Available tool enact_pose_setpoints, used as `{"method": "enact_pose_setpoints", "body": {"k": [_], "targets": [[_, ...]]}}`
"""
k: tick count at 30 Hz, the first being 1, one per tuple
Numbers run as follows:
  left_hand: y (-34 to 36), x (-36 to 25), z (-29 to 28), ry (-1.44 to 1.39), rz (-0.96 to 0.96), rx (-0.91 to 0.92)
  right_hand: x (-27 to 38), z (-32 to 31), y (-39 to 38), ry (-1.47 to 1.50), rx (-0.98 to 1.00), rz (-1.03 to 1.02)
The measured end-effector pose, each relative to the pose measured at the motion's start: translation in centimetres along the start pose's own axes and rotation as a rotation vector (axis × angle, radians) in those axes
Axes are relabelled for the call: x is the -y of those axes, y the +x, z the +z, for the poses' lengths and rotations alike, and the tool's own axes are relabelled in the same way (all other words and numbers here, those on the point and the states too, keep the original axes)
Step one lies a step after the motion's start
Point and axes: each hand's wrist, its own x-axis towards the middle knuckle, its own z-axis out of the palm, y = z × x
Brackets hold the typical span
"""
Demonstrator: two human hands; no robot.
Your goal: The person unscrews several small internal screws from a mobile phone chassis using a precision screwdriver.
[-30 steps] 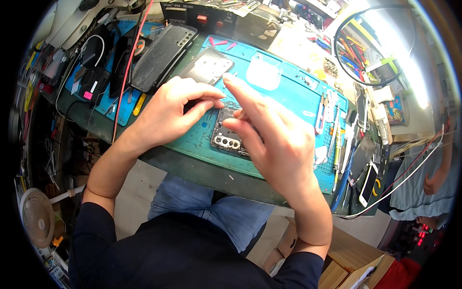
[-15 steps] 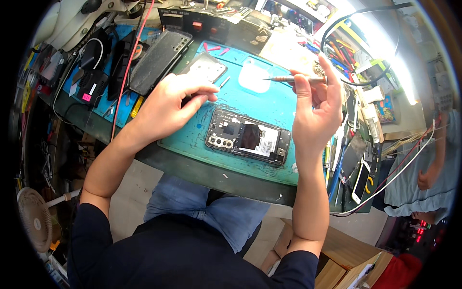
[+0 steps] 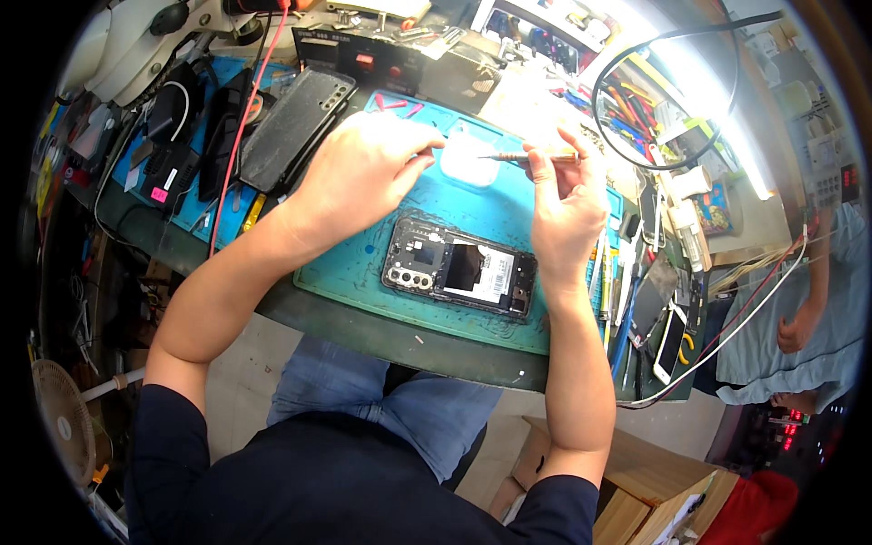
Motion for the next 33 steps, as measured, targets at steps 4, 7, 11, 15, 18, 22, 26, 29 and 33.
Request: {"method": "enact_pose_setpoints", "body": {"k": [4,7,11,15,18,22,26,29,33], "targets": [[-0.6,-0.5,1.4,-0.063,0.008,-0.010,1.3,0.3,-0.4,0.057,-0.017,0.003],[-0.5,-0.6,2.1,-0.142,0.033,-0.048,1.9,0.3,-0.9,0.022,0.004,-0.006],[-0.4,-0.8,1.9,-0.171,-0.026,0.026,2.1,0.3,-1.3,-0.003,0.027,-0.030],[-0.6,-1.1,1.9,-0.153,-0.082,0.130,2.2,0.3,-1.5,-0.043,0.051,-0.064],[-0.8,-0.6,2.0,-0.133,-0.038,0.132,2.2,0.1,-1.3,-0.040,0.041,-0.049],[-0.9,-0.4,1.7,-0.135,0.004,0.126,2.5,-0.5,-1.1,-0.063,0.110,-0.059],[-0.8,-0.5,1.3,-0.128,0.046,0.158,2.6,-0.2,-1.4,-0.057,0.197,-0.066],[-1.0,-0.5,1.1,-0.129,0.051,0.177,2.6,-0.2,-1.4,-0.084,0.201,-0.053],[-1.1,-0.8,0.9,-0.202,0.076,0.136,2.7,-0.4,-1.3,-0.084,0.170,-0.076]]}}
